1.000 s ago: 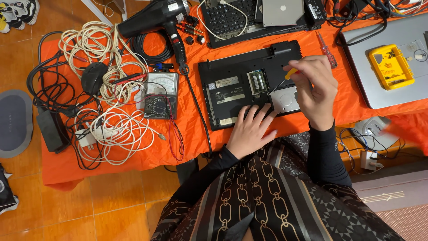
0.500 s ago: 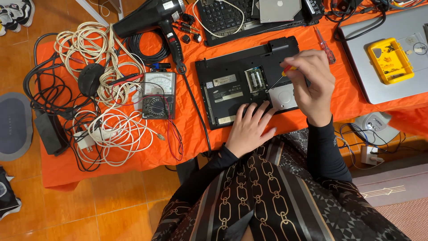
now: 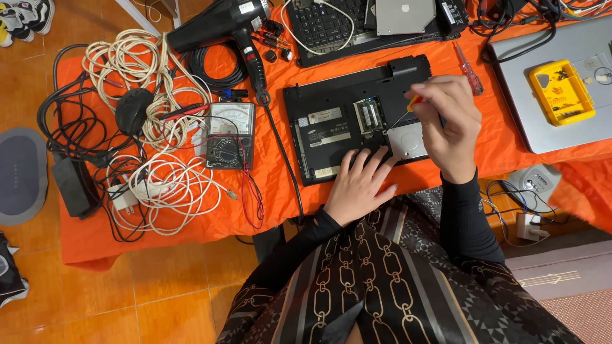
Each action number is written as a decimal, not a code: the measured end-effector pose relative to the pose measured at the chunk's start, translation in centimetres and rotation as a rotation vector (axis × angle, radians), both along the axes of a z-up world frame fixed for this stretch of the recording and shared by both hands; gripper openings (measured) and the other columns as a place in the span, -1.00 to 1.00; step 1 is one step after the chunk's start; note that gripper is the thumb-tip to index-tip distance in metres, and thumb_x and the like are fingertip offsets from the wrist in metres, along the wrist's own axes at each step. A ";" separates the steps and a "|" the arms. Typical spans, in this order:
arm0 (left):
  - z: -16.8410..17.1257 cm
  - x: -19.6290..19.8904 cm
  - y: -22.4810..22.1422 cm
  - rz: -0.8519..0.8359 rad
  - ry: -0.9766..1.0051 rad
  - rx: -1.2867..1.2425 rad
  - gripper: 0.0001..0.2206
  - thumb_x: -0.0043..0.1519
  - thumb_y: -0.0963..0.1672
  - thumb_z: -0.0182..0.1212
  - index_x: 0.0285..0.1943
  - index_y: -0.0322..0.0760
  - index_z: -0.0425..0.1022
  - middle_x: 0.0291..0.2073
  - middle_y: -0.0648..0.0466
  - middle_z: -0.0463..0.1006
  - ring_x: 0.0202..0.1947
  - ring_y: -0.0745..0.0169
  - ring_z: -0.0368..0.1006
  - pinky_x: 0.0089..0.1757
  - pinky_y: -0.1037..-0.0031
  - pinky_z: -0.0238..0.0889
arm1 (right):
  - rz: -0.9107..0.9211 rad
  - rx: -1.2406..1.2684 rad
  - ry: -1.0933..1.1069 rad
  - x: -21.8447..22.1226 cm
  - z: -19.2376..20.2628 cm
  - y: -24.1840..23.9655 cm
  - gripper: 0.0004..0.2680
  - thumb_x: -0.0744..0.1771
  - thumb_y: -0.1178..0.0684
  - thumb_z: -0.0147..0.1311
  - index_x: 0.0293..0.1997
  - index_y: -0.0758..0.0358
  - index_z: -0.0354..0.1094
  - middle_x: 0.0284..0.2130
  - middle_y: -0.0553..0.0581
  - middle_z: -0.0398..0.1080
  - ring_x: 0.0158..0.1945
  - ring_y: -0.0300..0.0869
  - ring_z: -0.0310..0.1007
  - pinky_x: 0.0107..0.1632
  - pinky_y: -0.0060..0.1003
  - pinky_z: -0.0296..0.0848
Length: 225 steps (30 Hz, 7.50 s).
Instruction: The recorder is repairing or disassembling a laptop by handling internal components like a hard drive and RAM, and using a screwdriver to tighten screws.
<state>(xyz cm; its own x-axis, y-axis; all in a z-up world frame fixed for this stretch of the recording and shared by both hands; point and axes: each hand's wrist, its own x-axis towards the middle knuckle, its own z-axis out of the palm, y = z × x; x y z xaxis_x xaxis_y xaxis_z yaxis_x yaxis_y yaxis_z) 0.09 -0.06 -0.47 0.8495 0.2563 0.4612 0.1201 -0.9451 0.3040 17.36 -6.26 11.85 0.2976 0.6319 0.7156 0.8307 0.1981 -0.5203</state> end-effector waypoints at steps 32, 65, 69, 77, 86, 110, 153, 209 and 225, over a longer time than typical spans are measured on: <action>0.6 -0.1 0.1 -0.006 0.005 0.004 -0.49 0.32 0.07 0.17 0.38 -0.23 0.34 0.32 -0.05 0.33 0.25 -0.07 0.26 0.32 0.00 0.02 | -0.001 0.003 0.029 0.2 -0.7 -0.6 -0.82 0.41 0.33 0.24 0.12 0.33 0.44 -0.16 0.14 0.54 0.01 -0.08 0.43 0.13 -0.25 0.41; 0.5 -0.2 0.1 -0.005 0.000 -0.003 -0.49 0.33 0.07 0.14 0.38 -0.23 0.34 0.32 -0.05 0.34 0.26 -0.06 0.26 0.32 0.01 0.02 | 0.000 0.015 0.014 0.2 -0.6 -0.5 -0.81 0.37 0.41 0.20 0.06 0.35 0.44 -0.11 0.12 0.52 0.01 -0.05 0.41 0.11 -0.25 0.40; 0.6 -0.2 0.0 -0.004 -0.001 -0.005 -0.49 0.33 0.07 0.15 0.38 -0.23 0.35 0.32 -0.05 0.35 0.26 -0.07 0.27 0.32 0.00 0.01 | 0.023 0.019 0.022 0.0 -0.2 -0.4 -0.81 0.37 0.40 0.22 0.06 0.35 0.44 -0.10 0.13 0.51 0.01 -0.06 0.42 0.09 -0.25 0.40; 0.5 -0.1 0.1 -0.006 -0.008 -0.006 -0.49 0.32 0.07 0.16 0.38 -0.23 0.36 0.32 -0.05 0.35 0.25 -0.07 0.26 0.32 0.01 0.02 | 0.022 0.009 0.085 0.2 -0.7 -0.4 -0.78 0.37 0.45 0.14 0.10 0.39 0.45 -0.11 0.14 0.53 0.06 -0.08 0.45 0.08 -0.30 0.47; 0.5 -0.1 0.1 -0.009 0.002 0.003 -0.50 0.33 0.07 0.15 0.37 -0.24 0.36 0.30 -0.06 0.34 0.25 -0.06 0.26 0.32 0.01 0.02 | 0.024 0.022 0.087 0.4 -0.5 -0.2 -0.82 0.36 0.39 0.29 0.02 0.38 0.46 -0.17 0.12 0.53 0.03 -0.08 0.45 0.14 -0.28 0.42; 3.1 0.0 0.2 0.012 0.059 0.037 -0.43 0.32 0.16 0.19 0.37 -0.18 0.38 0.33 -0.03 0.34 0.26 -0.04 0.25 0.28 0.01 0.07 | 0.169 -0.007 0.057 1.6 0.5 0.0 -0.76 0.30 0.28 0.36 0.04 0.30 0.47 -0.19 0.12 0.54 -0.03 -0.04 0.49 0.03 -0.19 0.47; 0.9 -2.3 0.2 0.037 0.346 0.171 -0.41 0.19 0.29 0.26 0.17 -0.04 0.49 0.17 0.11 0.46 0.15 0.04 0.18 0.22 -0.04 0.03 | -0.740 0.628 0.480 25.2 -20.1 -40.8 -0.75 0.51 0.03 -0.05 -0.21 0.47 0.17 -0.38 0.30 0.21 -0.31 0.02 0.13 -0.19 -0.07 0.19; -0.4 -2.8 0.1 0.059 0.288 0.182 -0.41 0.21 0.33 0.17 0.19 0.06 0.48 0.14 0.09 0.45 0.12 0.10 0.21 0.21 -0.05 0.05 | -0.751 0.573 0.506 24.3 -15.4 -32.8 -0.76 0.53 -0.03 -0.03 -0.17 0.33 0.18 -0.48 0.12 0.09 -0.46 -0.16 0.07 -0.37 -0.22 0.02; 0.0 -1.5 0.3 0.040 0.262 0.216 -0.33 0.23 0.33 0.21 0.35 0.02 0.36 0.20 0.05 0.41 0.17 0.06 0.17 0.24 -0.03 0.01 | -0.734 0.407 0.429 24.1 -11.0 -26.4 -0.75 0.55 -0.12 -0.04 0.00 0.30 0.25 -0.51 0.15 0.07 -0.52 -0.19 0.00 -0.43 -0.29 0.01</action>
<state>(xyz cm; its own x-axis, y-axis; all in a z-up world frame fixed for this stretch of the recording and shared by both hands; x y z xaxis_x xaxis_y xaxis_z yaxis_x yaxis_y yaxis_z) -1.37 0.29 -0.51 0.9376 0.2122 0.2755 0.2062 -0.9772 0.0510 41.47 -32.67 0.83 0.8112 -0.0932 0.5773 0.5737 -0.0651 -0.8165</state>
